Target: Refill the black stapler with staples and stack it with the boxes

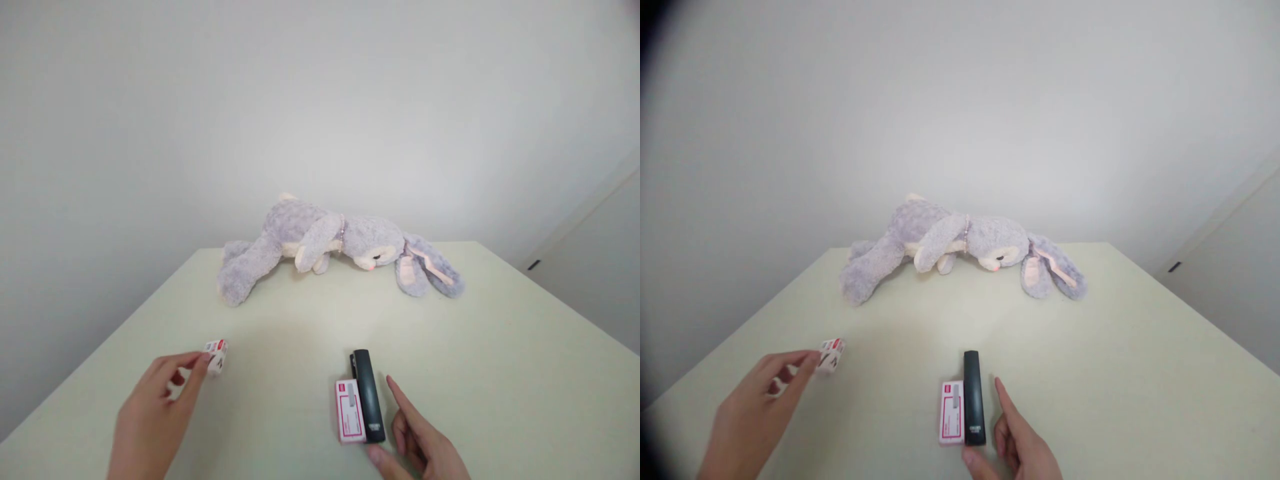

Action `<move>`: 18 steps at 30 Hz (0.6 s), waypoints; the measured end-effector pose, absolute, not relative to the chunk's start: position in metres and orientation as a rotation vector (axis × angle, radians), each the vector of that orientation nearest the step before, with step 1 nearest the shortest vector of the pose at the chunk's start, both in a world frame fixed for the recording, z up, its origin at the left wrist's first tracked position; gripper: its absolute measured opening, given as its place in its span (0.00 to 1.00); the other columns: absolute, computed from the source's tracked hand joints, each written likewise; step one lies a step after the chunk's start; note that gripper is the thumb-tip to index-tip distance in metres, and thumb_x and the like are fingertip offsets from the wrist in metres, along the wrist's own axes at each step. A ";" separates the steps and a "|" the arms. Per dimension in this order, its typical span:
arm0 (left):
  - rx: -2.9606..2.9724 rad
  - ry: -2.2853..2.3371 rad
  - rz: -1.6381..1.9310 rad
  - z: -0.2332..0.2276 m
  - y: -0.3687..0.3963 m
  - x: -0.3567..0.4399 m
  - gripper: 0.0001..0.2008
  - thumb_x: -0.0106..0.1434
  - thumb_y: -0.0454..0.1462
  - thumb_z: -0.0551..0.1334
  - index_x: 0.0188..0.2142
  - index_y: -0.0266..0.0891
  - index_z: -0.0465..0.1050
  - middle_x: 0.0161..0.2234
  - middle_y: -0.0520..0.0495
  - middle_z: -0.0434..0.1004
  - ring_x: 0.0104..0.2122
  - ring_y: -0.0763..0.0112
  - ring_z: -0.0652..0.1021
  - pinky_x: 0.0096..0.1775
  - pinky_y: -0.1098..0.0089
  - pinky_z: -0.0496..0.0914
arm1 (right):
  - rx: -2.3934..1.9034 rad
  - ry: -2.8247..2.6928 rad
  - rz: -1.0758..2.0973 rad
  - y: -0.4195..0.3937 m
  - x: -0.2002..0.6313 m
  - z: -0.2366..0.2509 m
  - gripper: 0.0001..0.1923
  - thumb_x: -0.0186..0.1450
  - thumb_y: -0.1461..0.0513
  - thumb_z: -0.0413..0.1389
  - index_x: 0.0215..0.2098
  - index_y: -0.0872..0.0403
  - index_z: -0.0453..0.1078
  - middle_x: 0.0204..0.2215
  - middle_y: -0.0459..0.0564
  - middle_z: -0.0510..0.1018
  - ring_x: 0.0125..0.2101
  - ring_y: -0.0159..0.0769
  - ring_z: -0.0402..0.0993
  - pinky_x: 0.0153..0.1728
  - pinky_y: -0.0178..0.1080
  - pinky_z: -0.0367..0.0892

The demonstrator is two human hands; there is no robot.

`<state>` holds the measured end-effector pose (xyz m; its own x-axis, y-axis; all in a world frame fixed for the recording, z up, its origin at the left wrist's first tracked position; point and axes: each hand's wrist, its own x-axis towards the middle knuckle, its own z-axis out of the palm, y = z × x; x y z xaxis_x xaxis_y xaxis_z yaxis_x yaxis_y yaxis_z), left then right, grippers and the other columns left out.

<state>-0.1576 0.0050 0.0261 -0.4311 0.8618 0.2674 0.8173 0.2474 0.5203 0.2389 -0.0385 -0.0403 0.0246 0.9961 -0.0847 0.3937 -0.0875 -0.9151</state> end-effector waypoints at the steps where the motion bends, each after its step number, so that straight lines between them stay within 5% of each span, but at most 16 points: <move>1: 1.546 2.458 0.890 0.026 0.008 -0.171 0.24 0.66 0.58 0.58 0.48 0.46 0.77 0.42 0.48 0.82 0.35 0.60 0.79 0.35 0.64 0.73 | -1.603 -1.503 1.028 -0.038 0.239 -0.039 0.51 0.58 0.47 0.66 0.74 0.54 0.55 0.28 0.42 0.71 0.25 0.34 0.67 0.28 0.35 0.65; 4: 1.460 2.377 0.797 0.022 0.017 -0.176 0.26 0.63 0.60 0.59 0.48 0.45 0.78 0.35 0.50 0.83 0.32 0.60 0.80 0.33 0.66 0.70 | -1.631 -1.684 0.950 -0.031 0.234 -0.028 0.51 0.56 0.53 0.68 0.74 0.47 0.56 0.43 0.50 0.81 0.36 0.44 0.78 0.37 0.40 0.73; 7: 1.509 2.219 0.814 0.016 0.026 -0.138 0.25 0.64 0.59 0.58 0.46 0.44 0.77 0.27 0.53 0.79 0.29 0.62 0.79 0.33 0.66 0.69 | -1.605 -1.819 0.870 -0.023 0.229 -0.014 0.47 0.57 0.57 0.66 0.73 0.41 0.57 0.57 0.52 0.78 0.48 0.51 0.80 0.46 0.45 0.76; 14: 1.540 1.971 0.897 0.009 0.040 -0.033 0.28 0.66 0.54 0.60 0.59 0.41 0.67 0.40 0.49 0.82 0.29 0.65 0.79 0.34 0.66 0.70 | -1.626 -1.908 0.856 -0.017 0.226 -0.003 0.44 0.58 0.59 0.64 0.71 0.43 0.60 0.57 0.52 0.78 0.51 0.51 0.80 0.50 0.45 0.74; 18: 1.629 1.901 0.759 0.016 0.031 -0.004 0.18 0.70 0.51 0.58 0.53 0.47 0.74 0.38 0.51 0.83 0.30 0.66 0.80 0.36 0.67 0.69 | -1.569 -1.888 0.843 -0.014 0.223 0.003 0.38 0.56 0.61 0.66 0.65 0.43 0.69 0.54 0.52 0.80 0.49 0.50 0.81 0.48 0.42 0.74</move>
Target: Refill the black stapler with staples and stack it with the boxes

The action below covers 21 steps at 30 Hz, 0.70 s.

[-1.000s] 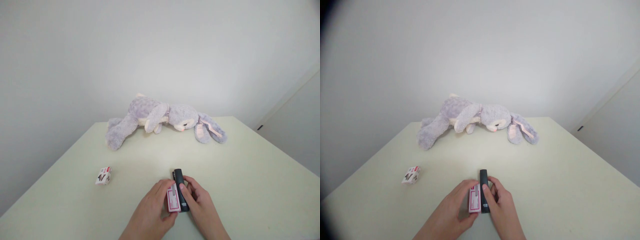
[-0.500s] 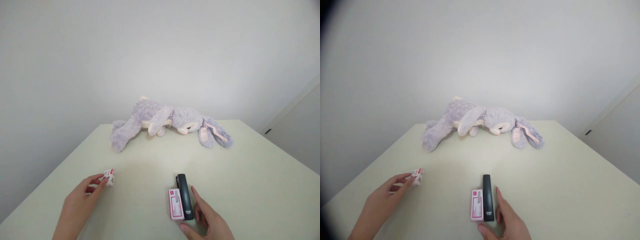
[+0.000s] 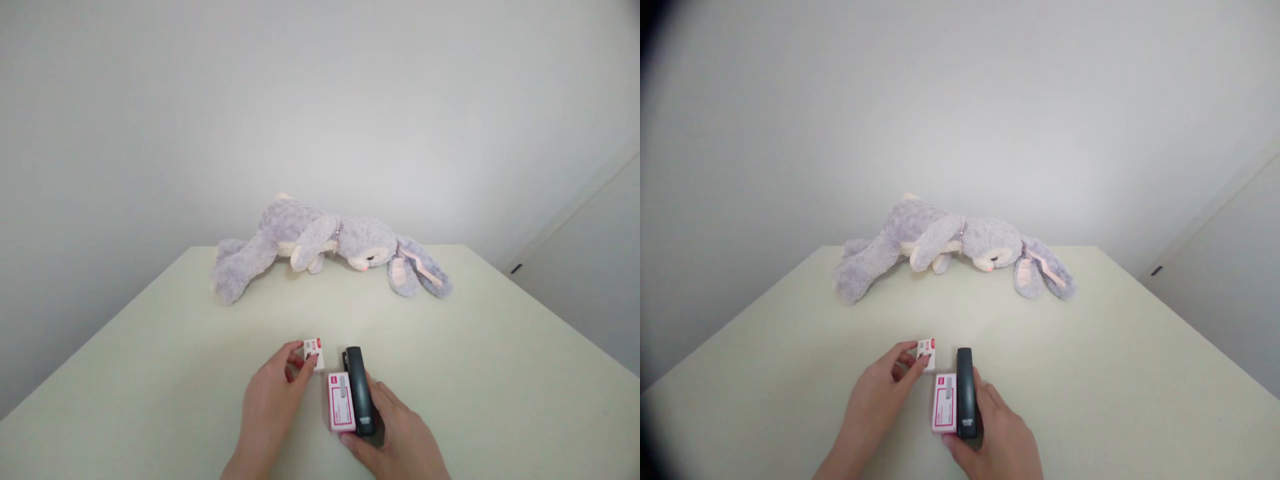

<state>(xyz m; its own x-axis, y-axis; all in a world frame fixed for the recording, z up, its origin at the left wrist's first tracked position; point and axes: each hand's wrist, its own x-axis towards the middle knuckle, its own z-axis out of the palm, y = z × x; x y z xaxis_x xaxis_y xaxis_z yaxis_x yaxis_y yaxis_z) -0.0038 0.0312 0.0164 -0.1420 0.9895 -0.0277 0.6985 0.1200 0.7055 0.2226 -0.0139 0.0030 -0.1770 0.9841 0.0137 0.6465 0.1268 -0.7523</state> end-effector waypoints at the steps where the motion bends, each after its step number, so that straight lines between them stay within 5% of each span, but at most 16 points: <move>1: 1.643 1.890 0.741 0.018 0.027 0.001 0.17 0.70 0.50 0.58 0.52 0.48 0.76 0.38 0.51 0.84 0.31 0.66 0.80 0.37 0.67 0.69 | -1.556 -1.886 0.842 -0.013 0.221 0.005 0.37 0.55 0.62 0.66 0.64 0.43 0.70 0.54 0.52 0.81 0.49 0.50 0.81 0.47 0.41 0.74; 8: 1.788 1.698 0.798 0.018 0.002 0.011 0.18 0.74 0.39 0.52 0.56 0.51 0.76 0.48 0.47 0.82 0.46 0.63 0.82 0.48 0.66 0.72 | -1.529 -1.936 0.931 -0.007 0.209 0.014 0.39 0.54 0.64 0.65 0.64 0.43 0.69 0.53 0.52 0.81 0.48 0.51 0.81 0.47 0.41 0.74; 17: 1.734 1.583 0.744 0.016 0.005 0.030 0.23 0.64 0.28 0.55 0.53 0.45 0.77 0.43 0.45 0.80 0.42 0.63 0.81 0.47 0.65 0.73 | -1.395 -1.885 1.026 -0.006 0.228 0.012 0.35 0.55 0.65 0.63 0.61 0.43 0.72 0.54 0.51 0.81 0.52 0.50 0.78 0.51 0.42 0.72; 21: 1.707 1.456 0.715 0.019 0.030 0.073 0.19 0.58 0.28 0.58 0.46 0.41 0.80 0.43 0.42 0.81 0.41 0.60 0.81 0.46 0.63 0.74 | -1.515 -1.893 1.008 0.007 0.276 0.015 0.25 0.57 0.63 0.63 0.53 0.46 0.77 0.45 0.49 0.84 0.42 0.49 0.80 0.44 0.42 0.72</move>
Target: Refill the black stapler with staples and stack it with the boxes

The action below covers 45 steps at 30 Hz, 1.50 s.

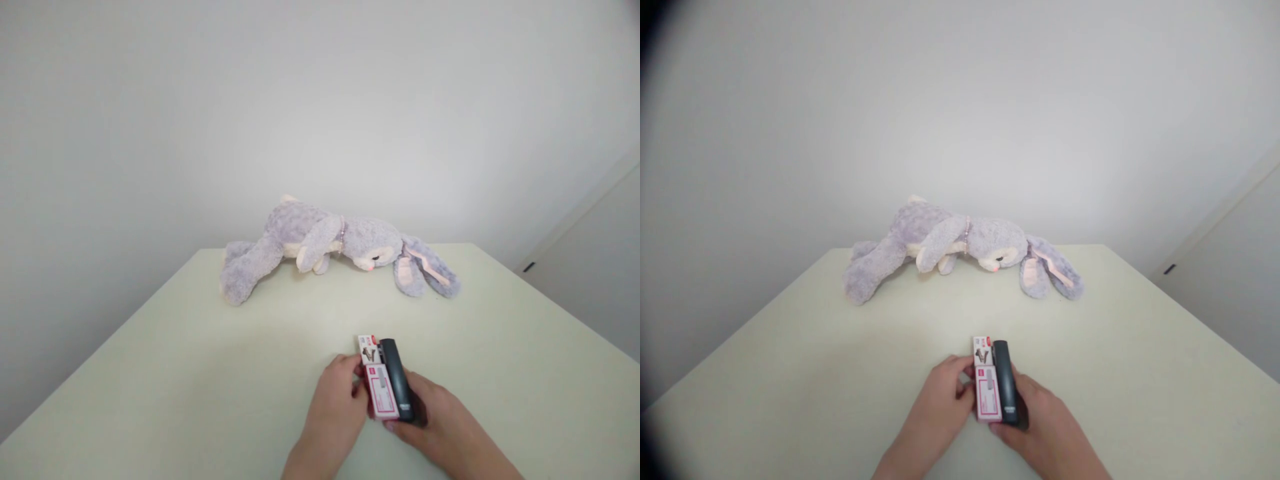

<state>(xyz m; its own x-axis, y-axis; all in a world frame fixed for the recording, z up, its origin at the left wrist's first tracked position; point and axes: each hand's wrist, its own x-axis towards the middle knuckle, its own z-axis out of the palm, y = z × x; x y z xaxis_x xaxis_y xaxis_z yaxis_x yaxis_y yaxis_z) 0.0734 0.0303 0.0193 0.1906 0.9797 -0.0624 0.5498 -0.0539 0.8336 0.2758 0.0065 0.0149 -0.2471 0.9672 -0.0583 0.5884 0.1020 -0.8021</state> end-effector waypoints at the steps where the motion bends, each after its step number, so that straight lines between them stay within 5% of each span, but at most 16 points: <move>1: 1.709 1.421 0.708 0.020 0.038 0.086 0.18 0.57 0.28 0.58 0.45 0.40 0.81 0.43 0.42 0.81 0.42 0.59 0.81 0.45 0.64 0.73 | -1.550 -1.895 0.998 0.011 0.290 0.017 0.23 0.57 0.63 0.64 0.51 0.46 0.77 0.42 0.48 0.85 0.39 0.48 0.81 0.41 0.41 0.71; 8: 1.744 1.265 0.645 0.021 0.081 0.158 0.15 0.55 0.31 0.64 0.42 0.40 0.82 0.39 0.43 0.84 0.40 0.60 0.81 0.43 0.66 0.74 | -1.657 -1.866 1.000 0.039 0.369 0.032 0.18 0.56 0.58 0.64 0.45 0.50 0.80 0.38 0.50 0.86 0.36 0.50 0.79 0.36 0.40 0.69; 18: 1.742 1.204 0.634 0.015 0.074 0.161 0.15 0.58 0.34 0.64 0.44 0.40 0.82 0.41 0.44 0.84 0.38 0.61 0.81 0.43 0.66 0.74 | -1.660 -1.931 0.972 0.041 0.373 0.032 0.20 0.57 0.58 0.64 0.49 0.50 0.79 0.39 0.49 0.85 0.37 0.48 0.79 0.38 0.39 0.69; 21: 1.725 1.234 0.668 0.013 0.065 0.151 0.18 0.60 0.36 0.65 0.50 0.40 0.79 0.45 0.44 0.82 0.37 0.65 0.80 0.43 0.66 0.74 | -1.629 -1.941 0.995 0.038 0.383 0.027 0.34 0.57 0.57 0.65 0.61 0.51 0.71 0.41 0.50 0.83 0.38 0.47 0.78 0.40 0.40 0.70; 25: 1.686 1.318 0.769 0.008 0.040 0.103 0.23 0.68 0.38 0.60 0.62 0.41 0.69 0.50 0.44 0.79 0.33 0.70 0.78 0.43 0.66 0.76 | -1.782 -1.838 0.715 0.017 0.397 0.025 0.53 0.60 0.51 0.65 0.75 0.55 0.47 0.29 0.44 0.76 0.26 0.40 0.71 0.30 0.39 0.66; 30: 1.857 1.609 0.998 -0.011 0.003 0.026 0.17 0.75 0.38 0.51 0.58 0.44 0.71 0.53 0.43 0.76 0.52 0.63 0.77 0.57 0.57 0.73 | -1.675 -1.624 0.712 -0.020 0.343 0.035 0.25 0.69 0.46 0.57 0.59 0.49 0.70 0.22 0.41 0.67 0.22 0.35 0.64 0.23 0.35 0.61; 33: 2.101 1.824 0.940 -0.027 -0.008 0.011 0.22 0.74 0.40 0.54 0.66 0.42 0.63 0.63 0.41 0.70 0.64 0.57 0.69 0.64 0.49 0.67 | -1.485 -1.790 0.929 -0.027 0.282 0.033 0.17 0.74 0.48 0.52 0.43 0.50 0.77 0.25 0.45 0.73 0.27 0.36 0.71 0.30 0.35 0.68; 35: 2.264 1.895 0.850 -0.034 -0.008 0.012 0.28 0.74 0.41 0.56 0.70 0.41 0.57 0.68 0.40 0.65 0.69 0.55 0.63 0.66 0.47 0.64 | -1.351 -1.869 0.914 -0.023 0.249 0.023 0.16 0.75 0.52 0.51 0.41 0.50 0.78 0.34 0.49 0.79 0.38 0.39 0.77 0.42 0.38 0.73; 39: 2.482 1.952 0.685 -0.040 -0.003 0.018 0.31 0.74 0.43 0.55 0.72 0.41 0.52 0.72 0.42 0.58 0.72 0.55 0.59 0.67 0.46 0.61 | -1.279 -1.960 0.615 -0.011 0.221 -0.005 0.17 0.74 0.56 0.54 0.59 0.45 0.74 0.60 0.52 0.76 0.67 0.47 0.62 0.65 0.50 0.64; 41: 2.534 1.959 0.641 -0.040 -0.002 0.016 0.31 0.74 0.43 0.55 0.73 0.41 0.51 0.73 0.43 0.56 0.72 0.56 0.58 0.67 0.47 0.62 | -1.319 -2.051 0.486 -0.007 0.219 -0.016 0.22 0.73 0.57 0.55 0.64 0.42 0.70 0.65 0.49 0.72 0.71 0.48 0.54 0.67 0.54 0.61; 45: 2.579 1.955 0.646 -0.040 -0.003 0.012 0.32 0.74 0.42 0.55 0.73 0.42 0.51 0.73 0.44 0.56 0.72 0.56 0.58 0.67 0.48 0.62 | -1.355 -2.235 0.354 -0.006 0.220 -0.025 0.26 0.73 0.57 0.55 0.68 0.42 0.66 0.68 0.47 0.68 0.72 0.52 0.53 0.67 0.62 0.60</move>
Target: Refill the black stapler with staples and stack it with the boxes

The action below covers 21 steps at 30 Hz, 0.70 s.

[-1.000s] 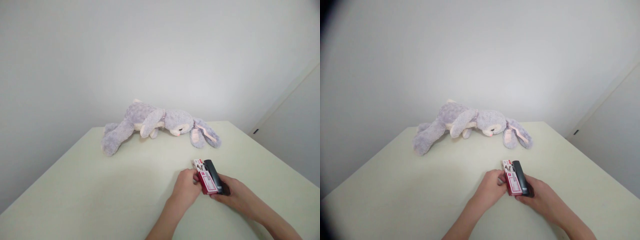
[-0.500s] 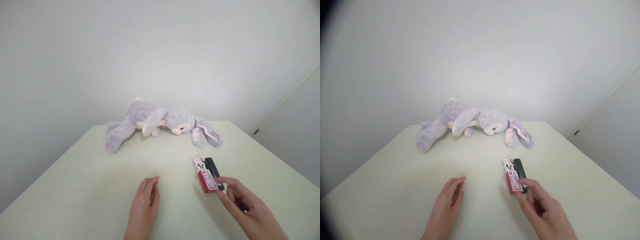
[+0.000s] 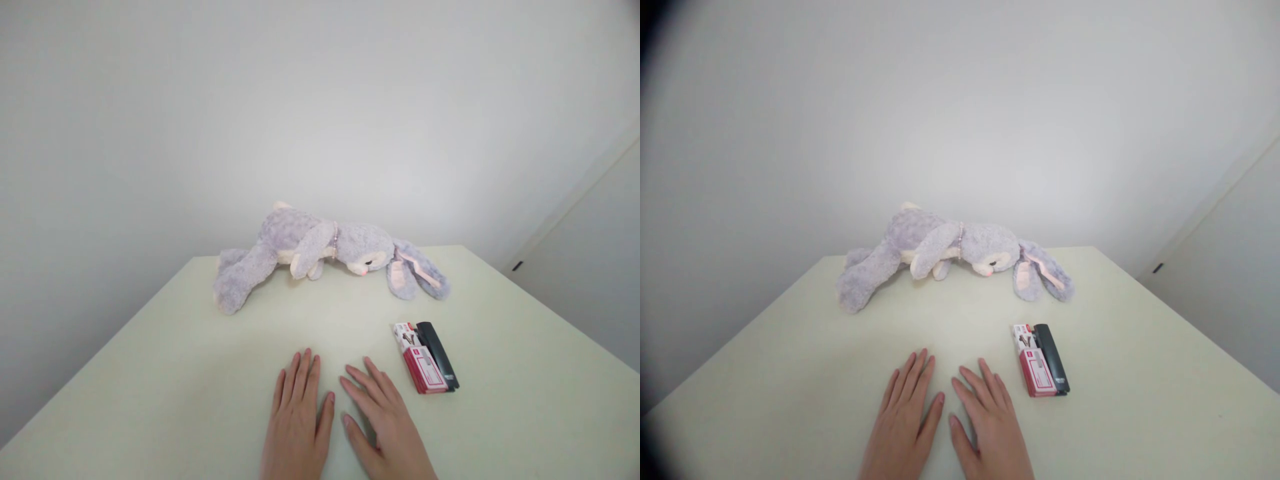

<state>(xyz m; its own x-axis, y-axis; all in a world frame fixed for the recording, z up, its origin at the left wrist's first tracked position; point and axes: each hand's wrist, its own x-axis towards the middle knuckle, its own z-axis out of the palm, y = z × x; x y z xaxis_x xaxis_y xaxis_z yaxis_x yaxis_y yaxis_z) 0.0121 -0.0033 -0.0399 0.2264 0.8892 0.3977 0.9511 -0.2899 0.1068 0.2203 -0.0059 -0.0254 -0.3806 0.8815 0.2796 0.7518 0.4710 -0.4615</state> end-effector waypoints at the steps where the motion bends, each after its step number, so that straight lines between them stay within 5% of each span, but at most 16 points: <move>1: -2.329 -1.762 -0.589 -0.040 -0.004 0.012 0.32 0.74 0.42 0.55 0.73 0.42 0.51 0.73 0.44 0.56 0.72 0.56 0.58 0.66 0.49 0.63 | -1.368 -2.268 0.337 -0.006 0.220 -0.026 0.26 0.73 0.56 0.54 0.69 0.42 0.65 0.69 0.46 0.66 0.72 0.53 0.53 0.66 0.63 0.61; 12: -2.324 -1.741 -0.539 -0.043 -0.002 0.011 0.32 0.73 0.42 0.55 0.73 0.39 0.52 0.73 0.44 0.55 0.72 0.55 0.58 0.65 0.48 0.64 | -1.424 -2.366 0.281 -0.004 0.221 -0.026 0.27 0.75 0.54 0.51 0.71 0.39 0.60 0.71 0.42 0.60 0.72 0.52 0.52 0.66 0.63 0.62; 21: -2.341 -1.739 -0.537 -0.042 -0.001 0.010 0.33 0.73 0.43 0.55 0.73 0.41 0.50 0.73 0.44 0.54 0.72 0.54 0.57 0.65 0.47 0.64 | -1.576 -2.337 0.147 -0.005 0.207 -0.025 0.34 0.75 0.52 0.48 0.76 0.43 0.44 0.74 0.43 0.47 0.73 0.55 0.44 0.66 0.64 0.61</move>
<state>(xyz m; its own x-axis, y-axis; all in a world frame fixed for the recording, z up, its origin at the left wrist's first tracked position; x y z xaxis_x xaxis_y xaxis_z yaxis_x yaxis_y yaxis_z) 0.0100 -0.0012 -0.0425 0.2524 0.8870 0.3866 0.9506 -0.3019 0.0723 0.2065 -0.0055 -0.0252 -0.3417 0.9177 0.2028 0.8851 0.3868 -0.2590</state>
